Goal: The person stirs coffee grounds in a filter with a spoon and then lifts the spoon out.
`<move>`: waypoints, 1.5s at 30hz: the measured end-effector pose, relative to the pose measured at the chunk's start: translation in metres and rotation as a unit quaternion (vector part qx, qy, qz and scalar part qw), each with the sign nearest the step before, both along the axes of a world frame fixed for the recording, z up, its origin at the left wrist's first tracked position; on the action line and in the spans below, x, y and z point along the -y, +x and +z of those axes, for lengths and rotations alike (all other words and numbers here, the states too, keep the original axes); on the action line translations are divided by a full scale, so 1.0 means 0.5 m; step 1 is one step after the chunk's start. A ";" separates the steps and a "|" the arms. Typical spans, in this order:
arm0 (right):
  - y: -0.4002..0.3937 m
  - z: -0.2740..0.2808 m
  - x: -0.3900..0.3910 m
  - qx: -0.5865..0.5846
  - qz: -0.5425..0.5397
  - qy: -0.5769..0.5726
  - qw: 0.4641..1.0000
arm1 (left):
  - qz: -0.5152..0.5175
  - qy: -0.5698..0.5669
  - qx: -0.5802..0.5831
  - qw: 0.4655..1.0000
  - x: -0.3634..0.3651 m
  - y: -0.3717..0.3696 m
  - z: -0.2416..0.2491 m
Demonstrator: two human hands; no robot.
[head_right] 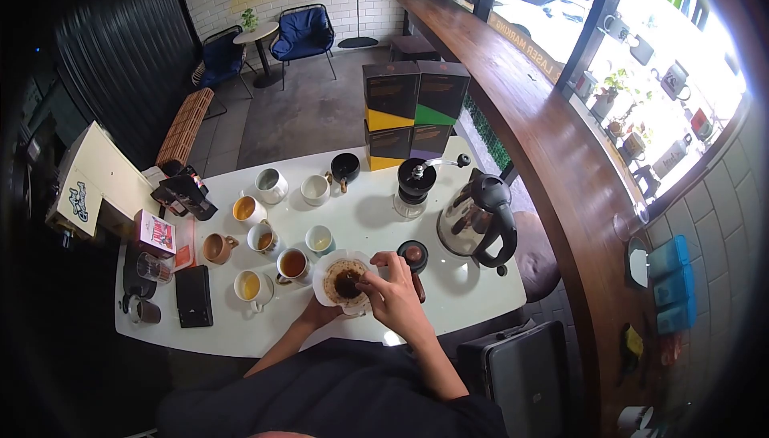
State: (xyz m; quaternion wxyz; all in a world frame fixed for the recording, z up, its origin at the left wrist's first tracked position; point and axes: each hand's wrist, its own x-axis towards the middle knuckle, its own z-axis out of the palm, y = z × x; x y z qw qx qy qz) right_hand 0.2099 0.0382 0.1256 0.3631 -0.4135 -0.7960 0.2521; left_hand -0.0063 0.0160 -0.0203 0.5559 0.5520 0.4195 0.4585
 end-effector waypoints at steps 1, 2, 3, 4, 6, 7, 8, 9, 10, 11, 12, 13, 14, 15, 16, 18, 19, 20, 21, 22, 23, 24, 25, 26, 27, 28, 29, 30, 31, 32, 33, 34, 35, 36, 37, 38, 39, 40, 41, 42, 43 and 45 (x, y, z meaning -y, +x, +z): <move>0.001 0.002 -0.001 -0.005 0.008 -0.004 1.000 | -0.004 -0.007 0.000 1.000 -0.001 -0.001 -0.006; 0.001 0.003 -0.001 -0.011 0.016 -0.008 1.000 | -0.008 -0.014 -0.001 1.000 0.001 -0.003 -0.006; 0.000 0.003 -0.001 -0.013 0.014 -0.011 1.000 | -0.010 -0.017 -0.004 1.000 0.002 -0.004 -0.006; 0.000 0.003 -0.001 -0.007 0.007 -0.008 1.000 | -0.012 -0.015 -0.007 1.000 0.002 -0.004 -0.007; 0.000 0.002 0.000 -0.001 0.003 -0.006 1.000 | -0.013 -0.013 -0.009 1.000 0.004 -0.005 -0.011; -0.001 0.003 0.000 -0.004 0.006 -0.006 1.000 | -0.007 -0.019 -0.016 1.000 0.006 -0.006 -0.016; -0.001 0.004 -0.001 -0.007 0.009 -0.006 1.000 | 0.000 -0.024 -0.023 0.999 0.006 -0.006 -0.017; -0.001 0.003 -0.002 -0.007 0.011 -0.005 1.000 | 0.002 -0.024 -0.022 0.999 0.005 -0.006 -0.016; 0.000 0.000 -0.002 -0.005 0.008 -0.002 1.000 | -0.004 -0.029 -0.023 0.999 0.003 -0.006 -0.016; 0.000 -0.002 -0.002 -0.003 0.004 0.001 1.000 | -0.012 -0.034 -0.024 0.999 0.003 -0.007 -0.016; 0.000 -0.002 -0.002 -0.003 0.005 0.000 1.000 | -0.011 -0.035 -0.023 0.999 0.004 -0.007 -0.019; 0.001 0.000 -0.002 -0.006 0.005 -0.001 1.000 | -0.012 -0.030 -0.021 0.999 0.003 -0.008 -0.022; 0.001 0.001 -0.001 -0.008 0.004 -0.001 1.000 | -0.014 -0.025 -0.018 0.999 0.003 -0.007 -0.020; 0.001 0.000 0.000 -0.007 0.005 -0.002 1.000 | -0.013 -0.025 -0.016 0.999 0.003 -0.006 -0.017; 0.000 -0.001 0.000 -0.005 0.000 -0.002 1.000 | -0.013 -0.027 -0.018 0.999 0.004 -0.006 -0.014; 0.000 0.000 -0.001 -0.003 -0.003 -0.001 1.000 | -0.011 -0.029 -0.019 0.999 0.004 -0.004 -0.005; 0.000 0.000 -0.002 -0.005 0.002 -0.003 1.000 | -0.011 -0.029 -0.022 0.999 0.004 -0.004 -0.003; 0.000 -0.001 -0.002 -0.008 0.007 -0.006 1.000 | -0.012 -0.030 -0.026 0.999 0.006 -0.004 0.000; 0.000 0.000 -0.002 -0.009 0.005 -0.007 1.000 | -0.014 -0.030 -0.027 0.999 0.007 -0.005 0.003; 0.000 0.001 -0.003 -0.008 0.006 -0.007 1.000 | -0.012 -0.030 -0.031 0.999 0.007 -0.004 0.006; 0.000 0.003 -0.003 -0.007 0.007 -0.006 1.000 | -0.010 -0.029 -0.035 0.999 0.006 -0.003 0.008; 0.000 0.005 -0.002 -0.009 0.004 -0.006 1.000 | -0.013 -0.029 -0.036 0.999 0.005 -0.002 0.009; 0.000 0.008 -0.001 -0.009 0.008 -0.003 1.000 | -0.014 -0.032 -0.016 0.999 0.003 0.000 0.009; -0.001 0.009 -0.002 -0.008 0.014 0.000 1.000 | -0.013 -0.035 0.005 0.999 0.002 0.000 0.009; -0.001 0.007 -0.003 -0.008 0.015 0.000 1.000 | -0.011 -0.035 0.005 0.999 0.003 0.000 0.007; -0.002 0.003 -0.003 -0.010 0.010 0.000 1.000 | -0.006 -0.029 -0.008 1.000 0.005 -0.002 0.004; -0.002 0.001 -0.004 -0.011 0.005 0.000 1.000 | 0.000 -0.022 -0.020 1.000 0.005 -0.002 -0.001; -0.001 0.003 -0.005 -0.009 0.005 0.001 1.000 | 0.000 -0.021 -0.018 1.000 0.004 -0.003 -0.008; -0.001 0.004 -0.005 -0.008 0.009 0.002 1.000 | -0.003 -0.018 -0.024 1.000 0.002 -0.005 -0.015; -0.001 0.005 -0.004 -0.006 0.012 0.004 1.000 | -0.006 -0.014 -0.031 0.999 0.001 -0.003 -0.011; 0.000 0.006 -0.003 -0.004 0.011 0.003 1.000 | -0.007 -0.015 -0.028 0.999 0.000 -0.001 -0.008; -0.001 0.006 -0.002 -0.008 0.009 0.002 1.000 | -0.011 -0.015 -0.016 1.000 -0.001 -0.001 -0.004; -0.002 0.006 -0.001 -0.012 0.007 0.000 1.000 | -0.014 -0.014 -0.005 1.000 0.000 -0.001 0.001; -0.001 0.004 -0.001 -0.012 0.009 0.000 1.000 | -0.012 -0.015 -0.004 1.000 0.002 0.000 -0.002; 0.000 0.001 -0.002 -0.003 0.007 0.006 1.000 | -0.003 -0.011 0.000 1.000 0.002 0.001 -0.007; 0.000 -0.001 -0.003 0.004 0.004 0.012 1.000 | 0.006 -0.007 0.004 1.000 0.003 0.002 -0.007; -0.001 -0.001 -0.004 0.003 0.004 0.013 1.000 | 0.007 -0.007 0.003 1.000 0.004 0.003 -0.008; -0.002 0.001 -0.004 -0.001 0.009 0.008 1.000 | 0.008 -0.008 0.012 1.000 0.005 0.003 -0.008; -0.002 0.002 -0.005 -0.005 0.012 0.004 1.000 | 0.008 -0.010 0.020 1.000 0.004 0.004 -0.008; -0.003 0.004 -0.005 -0.005 0.008 0.005 1.000 | 0.004 -0.009 0.020 1.000 0.002 0.002 -0.009; -0.005 0.007 -0.004 -0.001 0.006 0.007 1.000 | -0.003 -0.016 0.007 1.000 0.001 -0.001 -0.011; -0.001 0.008 -0.002 0.006 0.005 0.010 1.000 | -0.008 -0.024 -0.004 1.000 0.000 0.001 -0.016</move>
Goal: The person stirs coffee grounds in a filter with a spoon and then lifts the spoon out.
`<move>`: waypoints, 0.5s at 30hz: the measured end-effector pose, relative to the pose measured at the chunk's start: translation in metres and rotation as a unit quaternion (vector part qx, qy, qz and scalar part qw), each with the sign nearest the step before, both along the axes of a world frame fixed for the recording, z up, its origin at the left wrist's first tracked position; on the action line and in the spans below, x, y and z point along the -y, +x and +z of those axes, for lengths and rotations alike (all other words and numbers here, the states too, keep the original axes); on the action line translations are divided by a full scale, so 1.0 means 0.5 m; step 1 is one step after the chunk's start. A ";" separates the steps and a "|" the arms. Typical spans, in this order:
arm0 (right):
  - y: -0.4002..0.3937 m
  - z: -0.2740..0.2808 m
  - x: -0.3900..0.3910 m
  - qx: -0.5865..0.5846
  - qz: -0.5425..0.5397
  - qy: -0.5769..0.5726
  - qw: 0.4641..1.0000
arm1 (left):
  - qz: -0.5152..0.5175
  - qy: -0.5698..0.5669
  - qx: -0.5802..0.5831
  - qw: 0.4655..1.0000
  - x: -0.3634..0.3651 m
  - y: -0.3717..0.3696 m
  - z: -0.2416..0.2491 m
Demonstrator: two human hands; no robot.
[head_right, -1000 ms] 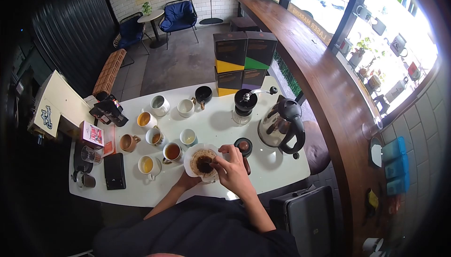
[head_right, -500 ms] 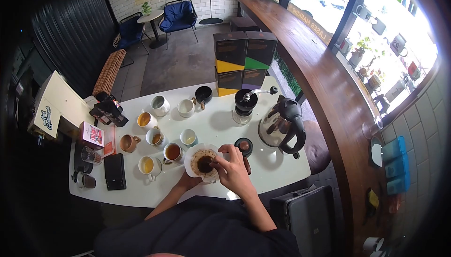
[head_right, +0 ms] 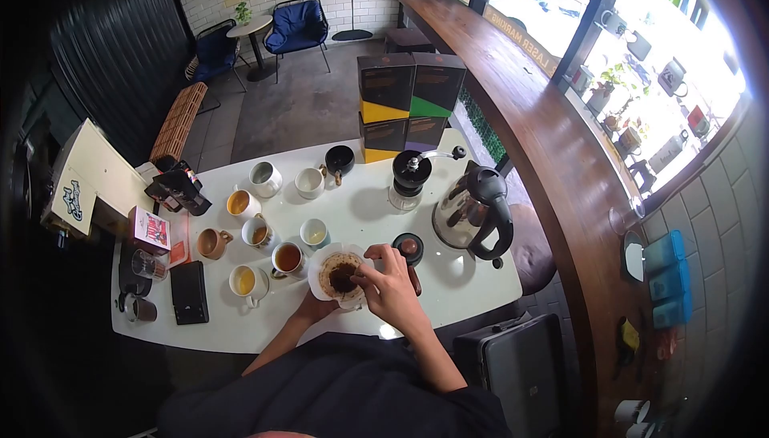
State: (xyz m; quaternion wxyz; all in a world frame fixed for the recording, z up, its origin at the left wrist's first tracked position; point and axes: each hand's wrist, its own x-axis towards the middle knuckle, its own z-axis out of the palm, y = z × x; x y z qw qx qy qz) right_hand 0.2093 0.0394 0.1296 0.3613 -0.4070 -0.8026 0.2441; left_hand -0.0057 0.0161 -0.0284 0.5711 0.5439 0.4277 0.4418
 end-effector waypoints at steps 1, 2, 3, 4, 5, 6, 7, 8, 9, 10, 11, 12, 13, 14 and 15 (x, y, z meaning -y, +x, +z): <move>0.000 -0.002 -0.001 -0.001 0.001 -0.004 1.000 | 0.000 -0.012 -0.003 1.000 0.000 -0.002 -0.002; -0.001 -0.003 -0.001 -0.003 0.003 -0.007 1.000 | 0.000 -0.024 -0.007 1.000 0.001 -0.005 -0.002; -0.003 -0.004 -0.001 -0.003 0.005 -0.007 1.000 | 0.002 -0.024 -0.007 1.000 0.003 -0.007 -0.002; -0.003 -0.004 0.000 -0.003 0.003 -0.007 1.000 | 0.005 -0.020 -0.005 1.000 0.002 -0.007 -0.002; 0.000 -0.004 0.001 -0.002 -0.001 -0.008 1.000 | 0.006 -0.016 -0.001 1.000 0.000 -0.002 0.010; 0.001 -0.003 0.002 0.001 -0.002 -0.007 1.000 | 0.005 -0.016 0.002 1.000 0.000 0.001 0.023; 0.000 -0.002 0.002 -0.001 0.000 -0.011 1.000 | -0.008 -0.007 0.045 0.999 0.003 0.003 0.037; 0.001 0.000 0.002 -0.003 0.005 -0.015 1.000 | -0.020 0.003 0.088 0.996 0.005 0.006 0.050; 0.004 -0.001 0.002 0.000 0.006 -0.015 1.000 | -0.018 0.003 0.090 0.996 0.004 0.007 0.041; 0.005 -0.003 0.002 0.003 0.002 -0.008 1.000 | -0.014 -0.005 0.068 0.998 0.001 0.005 0.026; 0.003 -0.004 0.002 0.004 -0.003 -0.002 1.000 | -0.010 -0.013 0.044 0.999 0.000 0.003 0.021; 0.002 -0.003 0.002 0.002 -0.003 -0.002 1.000 | -0.010 -0.014 0.042 0.999 0.001 0.002 0.016; 0.003 0.000 0.002 0.000 0.001 -0.008 1.000 | -0.004 -0.005 0.023 1.000 0.001 0.002 0.011; 0.003 0.001 0.002 -0.001 0.003 -0.013 1.000 | 0.002 0.004 0.005 1.000 0.001 0.002 0.013; 0.000 -0.001 0.003 -0.002 0.002 -0.013 1.000 | 0.000 0.004 0.004 1.000 0.003 -0.001 0.015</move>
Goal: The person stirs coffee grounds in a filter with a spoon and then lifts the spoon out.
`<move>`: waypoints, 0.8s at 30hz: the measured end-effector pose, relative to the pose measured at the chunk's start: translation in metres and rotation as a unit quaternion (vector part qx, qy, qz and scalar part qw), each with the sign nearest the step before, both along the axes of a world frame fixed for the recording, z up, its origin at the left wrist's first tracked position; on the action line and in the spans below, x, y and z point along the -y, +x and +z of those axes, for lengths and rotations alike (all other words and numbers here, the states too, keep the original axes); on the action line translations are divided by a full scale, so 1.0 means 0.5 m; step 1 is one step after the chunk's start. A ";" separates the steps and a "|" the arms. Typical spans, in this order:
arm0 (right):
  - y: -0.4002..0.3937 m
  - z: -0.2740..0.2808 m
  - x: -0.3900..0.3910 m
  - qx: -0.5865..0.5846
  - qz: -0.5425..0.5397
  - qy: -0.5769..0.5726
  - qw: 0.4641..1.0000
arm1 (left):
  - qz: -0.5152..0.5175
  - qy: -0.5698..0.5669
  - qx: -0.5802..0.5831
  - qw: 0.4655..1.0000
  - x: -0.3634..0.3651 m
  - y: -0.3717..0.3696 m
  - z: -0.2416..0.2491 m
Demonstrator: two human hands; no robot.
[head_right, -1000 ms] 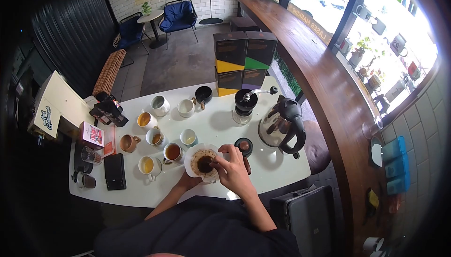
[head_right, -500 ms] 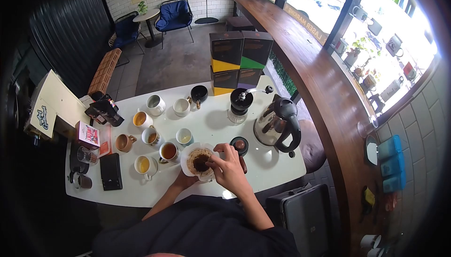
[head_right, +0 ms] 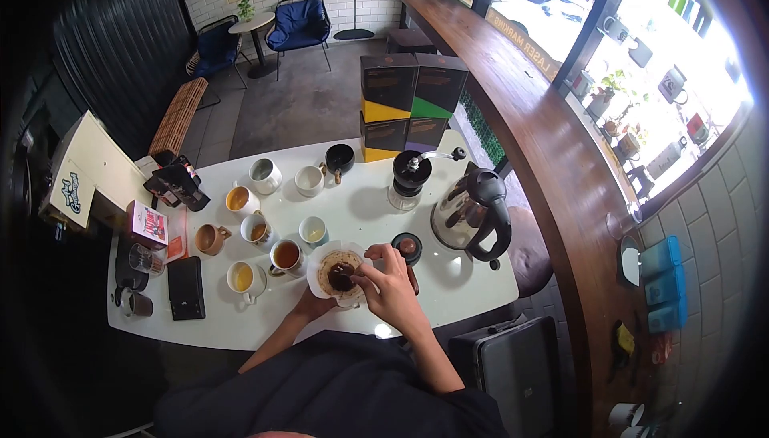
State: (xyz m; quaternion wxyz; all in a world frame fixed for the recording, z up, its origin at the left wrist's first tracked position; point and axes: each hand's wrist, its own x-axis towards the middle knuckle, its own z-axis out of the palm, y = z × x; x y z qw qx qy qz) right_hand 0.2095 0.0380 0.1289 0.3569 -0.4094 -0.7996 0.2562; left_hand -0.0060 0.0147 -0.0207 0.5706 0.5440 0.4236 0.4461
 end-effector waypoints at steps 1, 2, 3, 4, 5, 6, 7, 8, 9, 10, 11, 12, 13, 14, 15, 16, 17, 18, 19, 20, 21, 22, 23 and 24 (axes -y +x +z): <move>-0.001 -0.003 -0.001 -0.002 -0.003 0.005 1.000 | 0.001 0.004 0.007 1.000 0.001 -0.001 0.002; 0.000 -0.004 -0.002 -0.002 -0.005 0.012 1.000 | 0.002 0.009 0.016 1.000 0.000 0.001 0.003; 0.002 -0.003 -0.001 0.001 -0.005 0.013 1.000 | 0.002 0.011 0.019 1.000 -0.001 0.003 0.000; 0.002 -0.003 0.000 0.002 -0.003 0.007 1.000 | -0.007 0.009 0.056 0.998 -0.001 0.002 -0.004; 0.001 -0.003 0.000 0.001 -0.001 0.000 1.000 | -0.016 0.007 0.090 0.996 0.001 0.000 -0.008; 0.000 -0.003 -0.001 -0.001 0.000 -0.001 1.000 | -0.015 0.007 0.088 0.996 0.001 -0.002 -0.022; 0.001 -0.004 -0.001 0.000 -0.003 0.005 1.000 | -0.004 0.013 0.057 0.998 -0.002 -0.004 -0.042; 0.001 -0.005 -0.002 0.003 -0.007 0.012 1.000 | 0.005 0.020 0.027 0.999 -0.004 -0.002 -0.038; 0.001 -0.004 -0.001 0.002 -0.009 0.011 1.000 | 0.004 0.020 0.026 0.999 -0.003 -0.003 -0.034; 0.001 -0.002 0.000 0.003 -0.009 0.010 1.000 | 0.002 0.016 0.014 1.000 -0.003 -0.003 -0.030; 0.002 -0.001 0.000 0.004 -0.009 0.008 1.000 | 0.001 0.013 0.004 1.000 -0.002 -0.002 -0.022; 0.002 -0.001 0.001 0.004 -0.009 0.008 1.000 | 0.001 0.013 0.003 1.000 -0.001 -0.004 -0.028; 0.002 -0.001 0.001 0.005 -0.007 0.008 1.000 | 0.004 0.012 0.003 1.000 0.001 -0.006 -0.038; 0.002 -0.002 0.000 0.005 -0.007 0.009 1.000 | 0.007 0.012 0.001 1.000 0.001 -0.007 -0.038; 0.002 -0.002 0.000 0.004 -0.009 0.009 1.000 | 0.005 0.012 0.000 1.000 0.001 -0.007 -0.038; 0.003 -0.002 0.000 0.004 -0.007 0.009 1.000 | 0.005 0.014 0.003 1.000 0.002 -0.008 -0.038; 0.003 -0.003 0.000 0.003 -0.006 0.009 1.000 | 0.005 0.017 0.005 1.000 0.002 -0.008 -0.032; 0.003 -0.002 0.000 0.001 -0.008 0.009 1.000 | 0.003 0.016 0.003 1.000 0.001 -0.005 -0.026; 0.004 -0.002 0.000 -0.003 -0.010 0.010 1.000 | 0.005 0.016 0.022 1.000 0.000 -0.001 -0.021; 0.002 -0.002 0.001 -0.008 -0.012 0.010 1.000 | 0.008 0.015 0.040 0.999 0.002 -0.001 -0.015; -0.001 -0.003 0.001 -0.012 -0.012 0.009 1.000 | 0.008 0.014 0.035 0.999 0.003 -0.003 -0.009; -0.001 -0.002 0.000 -0.009 -0.009 0.009 1.000 | 0.010 0.006 0.028 1.000 0.003 -0.003 -0.003; 0.001 -0.002 0.000 -0.004 -0.007 0.010 1.000 | 0.010 -0.002 0.022 1.000 0.001 0.001 0.001; 0.002 -0.003 0.000 -0.001 -0.008 0.010 1.000 | 0.008 -0.003 0.025 1.000 0.000 0.001 0.004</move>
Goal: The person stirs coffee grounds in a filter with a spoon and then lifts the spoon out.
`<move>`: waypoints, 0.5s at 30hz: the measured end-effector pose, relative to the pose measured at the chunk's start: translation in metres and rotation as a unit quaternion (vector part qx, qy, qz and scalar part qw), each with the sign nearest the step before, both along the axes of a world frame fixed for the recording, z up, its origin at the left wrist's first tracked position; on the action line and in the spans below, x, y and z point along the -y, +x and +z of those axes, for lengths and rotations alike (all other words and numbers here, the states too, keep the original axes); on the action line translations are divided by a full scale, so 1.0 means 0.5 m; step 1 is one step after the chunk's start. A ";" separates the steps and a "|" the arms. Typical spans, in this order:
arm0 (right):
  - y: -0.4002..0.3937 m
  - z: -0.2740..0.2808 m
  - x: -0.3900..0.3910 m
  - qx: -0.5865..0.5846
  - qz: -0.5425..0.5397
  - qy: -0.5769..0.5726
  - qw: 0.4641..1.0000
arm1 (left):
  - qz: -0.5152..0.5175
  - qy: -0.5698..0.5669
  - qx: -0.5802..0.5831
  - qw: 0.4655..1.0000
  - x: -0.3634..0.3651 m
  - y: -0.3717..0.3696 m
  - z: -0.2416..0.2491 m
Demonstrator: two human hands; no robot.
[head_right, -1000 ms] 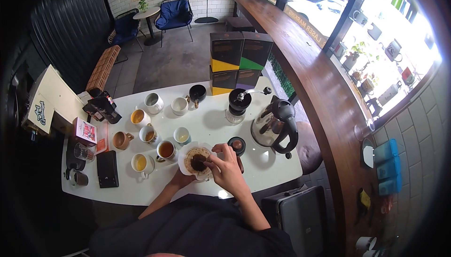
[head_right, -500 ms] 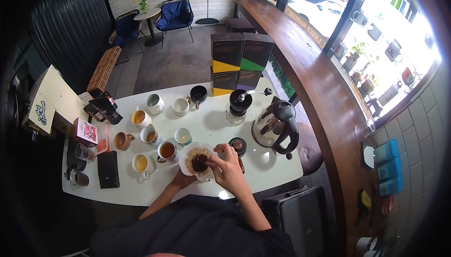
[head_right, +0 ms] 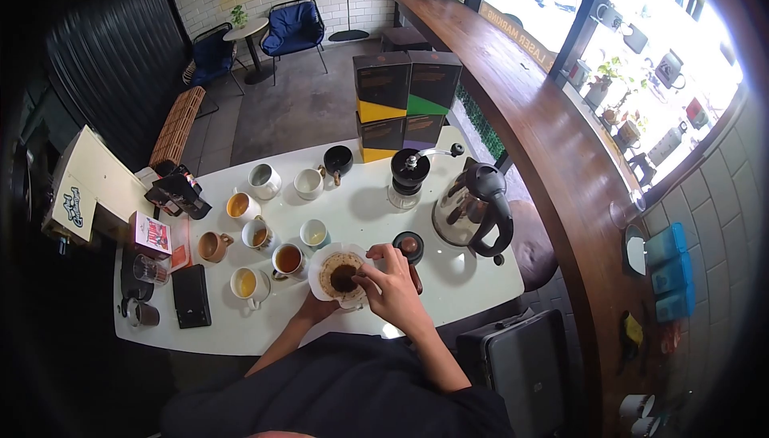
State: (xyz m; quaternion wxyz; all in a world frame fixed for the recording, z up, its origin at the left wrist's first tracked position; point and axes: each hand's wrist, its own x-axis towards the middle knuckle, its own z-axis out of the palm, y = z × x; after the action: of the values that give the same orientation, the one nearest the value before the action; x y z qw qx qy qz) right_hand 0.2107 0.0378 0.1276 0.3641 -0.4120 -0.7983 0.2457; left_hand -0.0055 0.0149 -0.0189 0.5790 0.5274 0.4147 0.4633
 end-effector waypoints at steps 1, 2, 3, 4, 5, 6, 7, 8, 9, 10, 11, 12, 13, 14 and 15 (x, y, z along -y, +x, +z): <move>-0.002 -0.001 -0.001 0.002 0.000 0.001 1.000 | -0.011 -0.005 0.000 1.000 -0.001 -0.003 0.002; -0.002 -0.001 -0.002 0.003 0.001 0.002 1.000 | -0.020 -0.010 0.000 1.000 -0.001 -0.003 0.002; 0.000 -0.001 -0.003 0.006 0.003 0.001 1.000 | -0.018 -0.011 0.003 1.000 0.000 0.002 -0.003; 0.000 -0.001 -0.003 0.002 0.002 0.001 1.000 | -0.014 -0.005 0.016 1.000 0.000 0.002 -0.009; -0.004 -0.002 -0.004 -0.003 0.000 0.001 1.000 | -0.010 0.002 0.026 1.000 0.000 -0.001 -0.013; -0.006 -0.003 -0.005 -0.006 0.000 0.000 1.000 | -0.010 0.001 0.023 1.000 -0.001 -0.005 -0.017; -0.005 -0.004 -0.005 -0.003 -0.004 0.000 1.000 | -0.009 -0.010 0.001 1.000 -0.002 -0.006 -0.022; -0.005 -0.005 -0.006 0.001 -0.008 0.001 1.000 | -0.007 -0.021 -0.020 1.000 -0.004 -0.006 -0.019; -0.006 -0.004 -0.006 0.001 -0.006 0.001 1.000 | -0.007 -0.021 -0.020 1.000 -0.004 -0.005 -0.016; -0.007 -0.004 -0.006 0.001 -0.005 0.001 1.000 | -0.008 -0.023 -0.024 0.999 -0.005 -0.004 -0.012; -0.008 -0.004 -0.006 0.002 -0.006 0.000 1.000 | -0.009 -0.024 -0.027 0.999 -0.004 -0.003 -0.009; -0.008 -0.004 -0.006 0.003 -0.007 -0.001 1.000 | -0.008 -0.025 -0.027 0.999 -0.003 -0.003 -0.008; -0.009 -0.005 -0.006 0.003 -0.007 0.000 1.000 | -0.008 -0.025 -0.022 0.999 -0.003 -0.004 -0.007; -0.008 -0.006 -0.006 0.003 -0.009 0.002 1.000 | -0.008 -0.025 -0.018 0.999 -0.004 -0.004 -0.007; -0.007 -0.007 -0.006 0.003 -0.011 0.005 1.000 | -0.010 -0.024 -0.017 1.000 -0.005 -0.006 -0.010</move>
State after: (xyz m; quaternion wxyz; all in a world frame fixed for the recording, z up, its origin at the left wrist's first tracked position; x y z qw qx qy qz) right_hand 0.2072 0.0406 0.1239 0.3660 -0.4198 -0.7962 0.2364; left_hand -0.0084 0.0173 -0.0240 0.5890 0.5248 0.4306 0.4385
